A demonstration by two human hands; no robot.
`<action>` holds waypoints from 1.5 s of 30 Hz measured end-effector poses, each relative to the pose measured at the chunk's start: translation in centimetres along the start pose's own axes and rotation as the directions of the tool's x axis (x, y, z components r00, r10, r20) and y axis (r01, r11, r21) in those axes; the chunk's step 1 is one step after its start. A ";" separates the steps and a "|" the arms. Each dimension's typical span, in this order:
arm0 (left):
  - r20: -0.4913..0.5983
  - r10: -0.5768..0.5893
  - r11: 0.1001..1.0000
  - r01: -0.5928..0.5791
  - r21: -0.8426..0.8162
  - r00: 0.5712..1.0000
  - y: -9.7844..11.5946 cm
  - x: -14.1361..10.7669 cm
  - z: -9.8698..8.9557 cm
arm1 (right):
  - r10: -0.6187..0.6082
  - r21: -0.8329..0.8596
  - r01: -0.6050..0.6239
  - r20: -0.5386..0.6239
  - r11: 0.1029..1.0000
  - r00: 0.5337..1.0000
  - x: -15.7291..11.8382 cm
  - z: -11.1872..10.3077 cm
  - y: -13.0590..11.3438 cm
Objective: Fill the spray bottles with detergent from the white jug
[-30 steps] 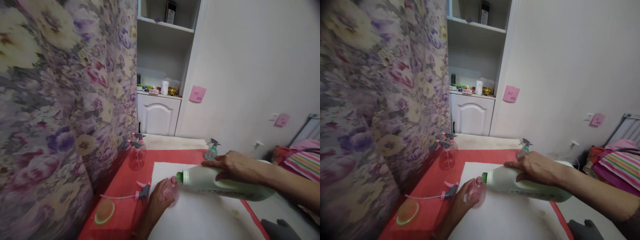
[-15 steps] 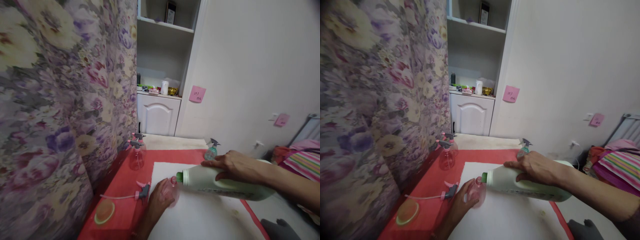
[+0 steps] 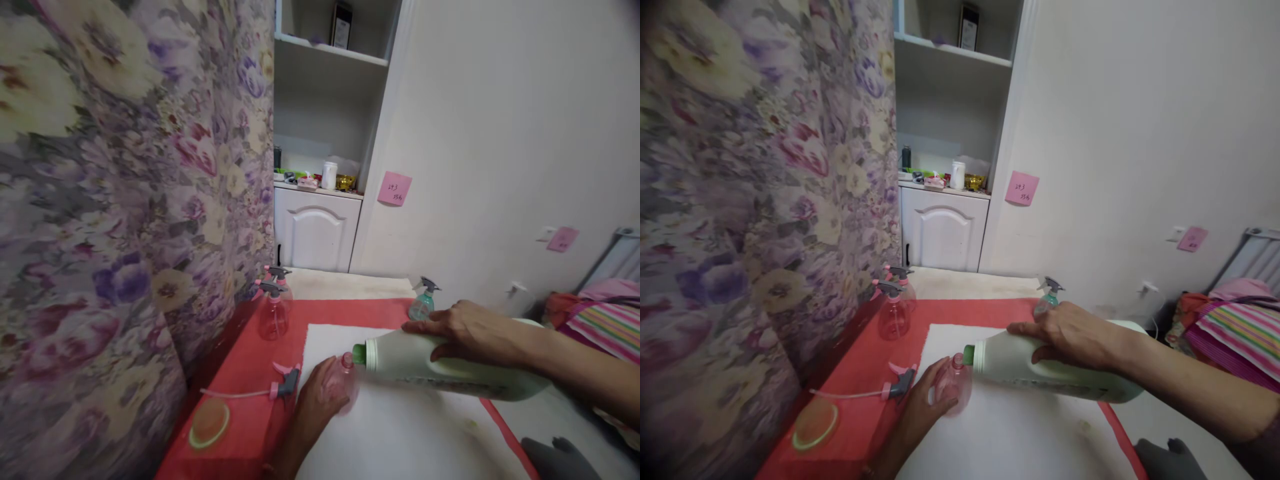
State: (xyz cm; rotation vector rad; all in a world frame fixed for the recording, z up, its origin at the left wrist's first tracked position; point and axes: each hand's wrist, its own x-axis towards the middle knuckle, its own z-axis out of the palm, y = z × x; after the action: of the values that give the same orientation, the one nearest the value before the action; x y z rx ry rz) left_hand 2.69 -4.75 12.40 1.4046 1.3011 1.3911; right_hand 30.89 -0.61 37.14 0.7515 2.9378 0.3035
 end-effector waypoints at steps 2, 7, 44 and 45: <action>0.006 -0.008 1.000 0.008 -0.008 1.000 0.1 0.0 0.0 | -0.004 -0.002 0.004 -0.003 1.000 1.000 0.0 0.1 0.0; 0.017 0.013 1.000 -0.013 -0.001 1.000 0.2 -0.1 -0.1 | -0.019 -0.008 0.019 -0.033 1.000 0.999 0.0 0.3 0.2; 0.007 -0.002 1.000 0.002 -0.002 1.000 -1.6 0.5 0.4 | 0.001 0.004 -0.001 -0.007 1.000 1.000 0.2 -0.2 -0.1; 0.009 0.000 1.000 0.000 0.001 1.000 -1.6 0.5 0.3 | 0.001 0.007 -0.001 -0.013 1.000 1.000 0.2 -0.2 -0.1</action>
State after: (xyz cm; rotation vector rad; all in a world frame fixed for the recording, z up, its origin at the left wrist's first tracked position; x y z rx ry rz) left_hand 2.73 -3.92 10.95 1.4098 1.2969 1.3826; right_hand 30.68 -0.60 37.30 0.7547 2.9527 0.2990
